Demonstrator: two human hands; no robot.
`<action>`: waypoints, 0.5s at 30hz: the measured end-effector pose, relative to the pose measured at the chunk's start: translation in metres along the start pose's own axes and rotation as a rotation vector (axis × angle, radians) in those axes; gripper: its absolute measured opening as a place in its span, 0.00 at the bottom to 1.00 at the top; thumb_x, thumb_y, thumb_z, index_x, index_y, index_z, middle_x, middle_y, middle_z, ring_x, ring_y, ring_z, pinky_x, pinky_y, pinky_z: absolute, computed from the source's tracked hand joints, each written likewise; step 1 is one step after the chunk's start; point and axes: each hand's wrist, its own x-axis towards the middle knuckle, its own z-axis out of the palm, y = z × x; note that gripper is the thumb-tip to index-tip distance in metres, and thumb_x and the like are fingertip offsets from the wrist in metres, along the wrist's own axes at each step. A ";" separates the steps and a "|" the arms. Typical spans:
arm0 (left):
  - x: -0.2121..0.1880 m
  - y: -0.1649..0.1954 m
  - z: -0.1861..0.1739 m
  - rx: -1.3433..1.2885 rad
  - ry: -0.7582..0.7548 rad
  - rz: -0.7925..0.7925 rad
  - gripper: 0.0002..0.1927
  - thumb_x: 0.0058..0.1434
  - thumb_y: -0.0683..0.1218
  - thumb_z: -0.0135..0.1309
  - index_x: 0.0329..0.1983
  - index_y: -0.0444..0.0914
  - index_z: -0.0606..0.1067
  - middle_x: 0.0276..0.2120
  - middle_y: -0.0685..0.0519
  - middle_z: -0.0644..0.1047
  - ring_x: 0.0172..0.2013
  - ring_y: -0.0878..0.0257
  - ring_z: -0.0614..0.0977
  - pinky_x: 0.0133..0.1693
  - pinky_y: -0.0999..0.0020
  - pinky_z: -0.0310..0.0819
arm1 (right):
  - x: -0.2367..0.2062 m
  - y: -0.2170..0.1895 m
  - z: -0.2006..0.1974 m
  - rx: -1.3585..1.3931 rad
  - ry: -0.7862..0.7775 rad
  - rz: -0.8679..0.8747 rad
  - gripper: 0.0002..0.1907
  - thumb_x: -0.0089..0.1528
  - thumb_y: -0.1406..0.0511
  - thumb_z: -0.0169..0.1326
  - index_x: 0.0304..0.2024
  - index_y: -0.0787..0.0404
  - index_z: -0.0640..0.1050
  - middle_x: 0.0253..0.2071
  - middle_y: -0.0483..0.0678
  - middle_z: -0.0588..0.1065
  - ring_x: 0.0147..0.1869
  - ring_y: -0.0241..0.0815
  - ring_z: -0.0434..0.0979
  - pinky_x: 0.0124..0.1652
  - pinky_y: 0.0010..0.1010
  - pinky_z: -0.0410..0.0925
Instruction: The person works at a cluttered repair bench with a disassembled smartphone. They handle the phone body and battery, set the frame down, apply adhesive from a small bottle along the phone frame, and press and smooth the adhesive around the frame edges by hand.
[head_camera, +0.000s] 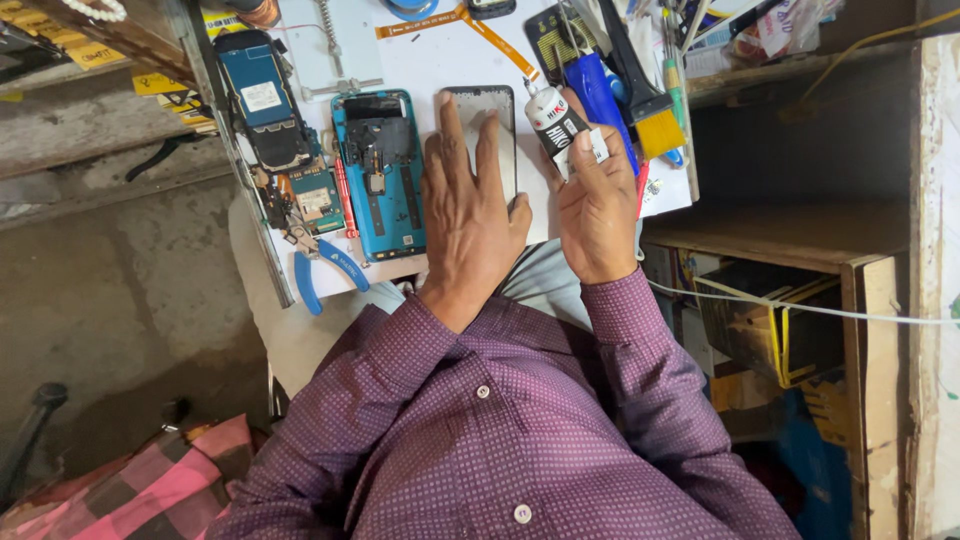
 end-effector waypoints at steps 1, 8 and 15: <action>-0.001 0.000 0.000 -0.006 0.000 0.007 0.50 0.50 0.47 0.69 0.73 0.35 0.56 0.74 0.33 0.48 0.69 0.31 0.61 0.66 0.43 0.61 | 0.000 0.000 0.000 -0.002 -0.007 -0.001 0.07 0.73 0.64 0.49 0.52 0.59 0.69 0.73 0.51 0.66 0.72 0.43 0.69 0.71 0.48 0.61; -0.004 -0.005 -0.002 -0.053 -0.009 -0.041 0.53 0.53 0.49 0.69 0.76 0.35 0.52 0.73 0.29 0.48 0.71 0.29 0.58 0.65 0.39 0.60 | -0.018 -0.005 -0.001 -0.005 -0.031 0.052 0.07 0.74 0.65 0.48 0.52 0.60 0.69 0.73 0.52 0.66 0.71 0.44 0.70 0.72 0.49 0.61; -0.007 -0.009 -0.001 -0.067 -0.007 -0.021 0.52 0.54 0.47 0.68 0.77 0.35 0.51 0.74 0.29 0.48 0.72 0.29 0.57 0.66 0.41 0.61 | -0.021 -0.011 -0.007 -0.045 0.036 0.055 0.08 0.72 0.64 0.48 0.52 0.60 0.70 0.74 0.52 0.64 0.71 0.44 0.70 0.69 0.45 0.62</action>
